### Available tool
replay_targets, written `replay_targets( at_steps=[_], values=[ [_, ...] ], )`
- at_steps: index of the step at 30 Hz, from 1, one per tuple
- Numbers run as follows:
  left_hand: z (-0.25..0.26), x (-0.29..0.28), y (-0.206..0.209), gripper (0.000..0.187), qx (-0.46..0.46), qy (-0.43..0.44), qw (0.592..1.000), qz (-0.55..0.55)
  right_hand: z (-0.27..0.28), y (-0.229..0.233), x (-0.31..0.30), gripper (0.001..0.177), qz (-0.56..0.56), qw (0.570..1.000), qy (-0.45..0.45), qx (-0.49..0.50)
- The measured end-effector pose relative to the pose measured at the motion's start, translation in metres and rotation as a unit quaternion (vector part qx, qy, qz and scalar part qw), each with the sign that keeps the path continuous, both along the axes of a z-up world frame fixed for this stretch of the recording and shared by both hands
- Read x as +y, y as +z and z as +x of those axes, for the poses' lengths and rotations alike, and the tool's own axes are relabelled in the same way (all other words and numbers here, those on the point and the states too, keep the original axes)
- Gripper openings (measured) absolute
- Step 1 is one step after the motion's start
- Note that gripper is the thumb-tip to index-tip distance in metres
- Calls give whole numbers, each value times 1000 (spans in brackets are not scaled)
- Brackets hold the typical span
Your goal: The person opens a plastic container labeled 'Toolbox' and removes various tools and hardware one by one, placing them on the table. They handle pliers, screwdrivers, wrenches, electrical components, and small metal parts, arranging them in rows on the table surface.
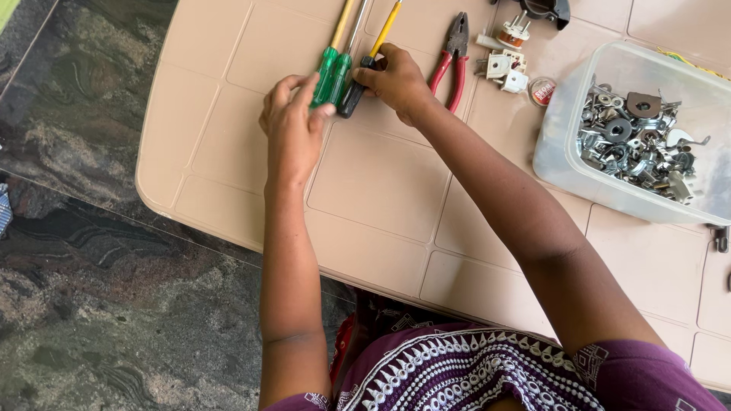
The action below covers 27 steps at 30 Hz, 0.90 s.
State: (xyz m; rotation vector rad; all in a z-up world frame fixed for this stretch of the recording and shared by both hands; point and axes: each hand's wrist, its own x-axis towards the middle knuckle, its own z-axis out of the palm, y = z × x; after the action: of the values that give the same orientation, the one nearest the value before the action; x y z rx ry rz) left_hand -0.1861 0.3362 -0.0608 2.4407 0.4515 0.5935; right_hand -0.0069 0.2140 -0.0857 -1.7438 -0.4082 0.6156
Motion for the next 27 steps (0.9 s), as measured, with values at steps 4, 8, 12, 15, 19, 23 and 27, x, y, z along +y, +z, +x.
replay_targets(
  at_steps=[4, 8, 12, 15, 19, 23, 27],
  values=[
    [1, -8, 1, 70, 21, -43, 999, -25, -2, 11, 1, 56, -51, 998, 5, -38],
    [5, -9, -2, 64, 17, -35, 999, -21, -7, 16, 1, 64, -68, 994, 19, -85],
    [10, -6, -7, 57, 0, -30, 999, -27, -9, 13, 4, 73, -107, 983, 31, -148],
    [13, -6, -12, 55, -6, -25, 1000, -17, -5, 4, 7, 65, -93, 979, 22, -180],
    [14, -5, -14, 53, -9, -19, 1000, -9, 1, -12, 11, 45, -134, 958, 22, -253],
    [13, -4, -14, 50, -8, -20, 999, -24, 3, -25, 12, 47, -124, 948, 3, -292],
    [12, -3, -18, 44, -14, -20, 999, -34, -5, -26, 9, 57, -98, 961, -2, -257]
  ],
)
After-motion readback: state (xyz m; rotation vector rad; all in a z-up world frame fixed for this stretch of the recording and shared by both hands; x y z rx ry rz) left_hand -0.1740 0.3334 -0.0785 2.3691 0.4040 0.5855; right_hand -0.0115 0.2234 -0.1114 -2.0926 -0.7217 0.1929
